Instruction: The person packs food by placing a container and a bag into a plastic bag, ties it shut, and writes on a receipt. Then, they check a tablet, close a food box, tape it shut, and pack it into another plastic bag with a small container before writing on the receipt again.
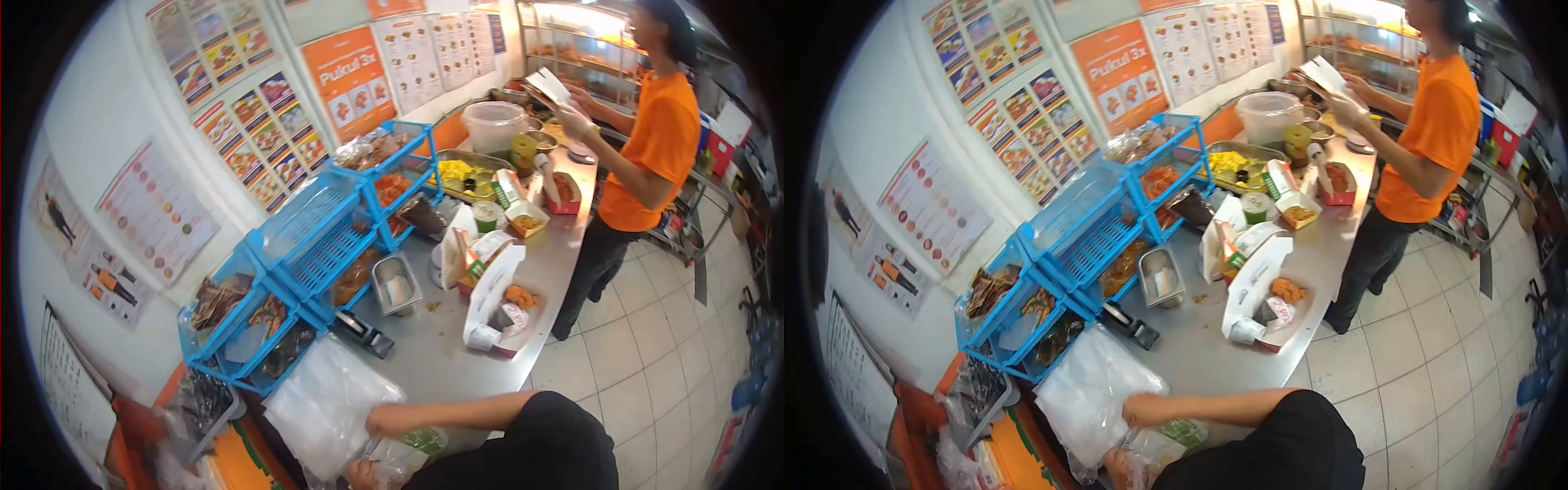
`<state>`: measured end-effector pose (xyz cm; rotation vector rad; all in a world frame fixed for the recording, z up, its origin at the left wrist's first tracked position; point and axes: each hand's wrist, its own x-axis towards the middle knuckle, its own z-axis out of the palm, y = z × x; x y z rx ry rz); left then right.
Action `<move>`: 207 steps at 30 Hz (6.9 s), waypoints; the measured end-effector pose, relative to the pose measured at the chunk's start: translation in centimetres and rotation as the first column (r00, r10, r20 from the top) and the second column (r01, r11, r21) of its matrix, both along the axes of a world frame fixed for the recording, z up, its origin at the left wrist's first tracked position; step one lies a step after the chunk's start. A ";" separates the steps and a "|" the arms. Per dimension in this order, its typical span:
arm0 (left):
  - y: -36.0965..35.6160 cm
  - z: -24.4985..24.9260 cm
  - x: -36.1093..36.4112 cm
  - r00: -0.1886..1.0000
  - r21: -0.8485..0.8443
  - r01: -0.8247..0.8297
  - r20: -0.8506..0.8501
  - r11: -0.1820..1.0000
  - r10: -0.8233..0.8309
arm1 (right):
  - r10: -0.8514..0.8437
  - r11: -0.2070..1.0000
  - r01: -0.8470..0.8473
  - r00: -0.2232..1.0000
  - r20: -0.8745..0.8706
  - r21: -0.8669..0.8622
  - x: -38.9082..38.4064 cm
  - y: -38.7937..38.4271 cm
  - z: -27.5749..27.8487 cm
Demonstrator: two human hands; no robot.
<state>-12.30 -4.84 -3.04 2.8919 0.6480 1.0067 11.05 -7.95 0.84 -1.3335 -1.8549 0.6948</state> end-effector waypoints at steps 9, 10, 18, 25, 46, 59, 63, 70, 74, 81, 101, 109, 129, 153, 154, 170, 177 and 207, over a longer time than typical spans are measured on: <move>0.8 -2.2 -0.8 0.998 -0.070 -0.007 0.065 0.998 0.012 | 0.038 0.991 -0.072 0.958 0.283 0.111 -3.0 -4.5 0.9; 1.1 -2.6 -0.8 0.997 -0.113 -0.021 0.072 0.993 0.029 | 0.027 0.991 -0.064 0.958 0.286 0.119 -2.7 -4.7 0.8; 5.3 -11.0 -1.5 0.903 -0.862 0.171 0.330 0.477 0.273 | -0.249 0.968 0.238 0.946 0.209 0.073 -2.1 -6.1 1.9; 0.8 -1.9 1.0 0.954 -0.302 -0.051 0.267 0.952 0.136 | -0.148 0.941 0.206 0.964 -0.220 0.269 -5.0 -5.7 -1.7; 2.6 5.1 1.4 0.942 -0.927 -0.336 -0.334 0.167 0.037 | -0.336 0.918 0.376 0.908 -0.251 0.130 -5.6 -6.9 -2.7; -2.7 1.6 1.5 0.865 -0.812 0.392 0.164 -0.434 0.474 | -0.285 0.903 0.345 0.927 -0.244 0.256 -6.5 -7.7 -1.8; -3.4 2.1 1.6 0.821 -0.810 0.451 0.212 -0.376 0.530 | -0.298 0.893 0.340 0.938 -0.177 0.294 -7.1 -7.8 -1.4; -3.4 1.1 1.7 0.822 -0.832 0.443 0.229 -0.334 0.521 | -0.402 0.913 0.405 0.867 -0.294 -0.052 -6.9 -7.8 -0.7; -3.6 1.7 1.9 0.807 -0.828 0.465 0.252 -0.312 0.534 | -0.415 0.910 0.407 0.898 -0.150 -0.076 -7.1 -8.1 -0.3; -3.6 1.6 1.9 0.801 -0.822 0.477 0.262 -0.310 0.538 | -0.412 0.911 0.407 0.900 -0.141 -0.063 -7.2 -8.0 -0.2; -2.0 2.0 1.3 0.908 -0.907 0.303 0.180 -0.294 0.378 | -0.248 0.969 0.246 0.961 -0.125 -0.028 -4.9 -7.6 -0.4; 0.2 7.2 0.9 0.998 -0.984 0.064 0.067 -0.164 -0.013 | -0.217 0.959 0.147 0.932 -0.291 -0.243 -3.4 -6.6 -1.7; -5.3 1.8 2.4 0.985 -0.572 0.049 0.162 0.819 0.054 | -0.268 0.947 0.156 0.863 -0.428 -0.280 -3.8 -7.4 -1.8; -7.9 1.2 0.9 0.994 -0.607 0.081 0.103 0.790 -0.023 | -0.271 0.951 0.240 0.950 0.155 0.192 -0.9 -8.7 2.3; -7.9 1.0 0.0 0.996 -0.547 0.089 0.064 0.832 -0.064 | -0.141 0.981 0.105 0.962 0.232 0.160 -2.1 -8.7 2.9; -11.8 1.1 -3.7 0.986 -0.409 -0.154 -0.007 0.900 0.166 | 0.245 0.967 -0.170 0.833 0.496 -0.192 -5.3 -9.9 3.4; -12.0 0.7 -3.7 0.987 -0.406 -0.147 0.002 0.902 0.162 | 0.282 0.956 -0.204 0.826 0.487 -0.209 -4.9 -9.7 2.8; -38.3 -1.7 -43.6 -0.836 -0.485 -0.549 0.310 -0.681 0.453 | -0.368 0.893 -0.056 0.481 0.796 0.446 -0.6 -5.0 -6.6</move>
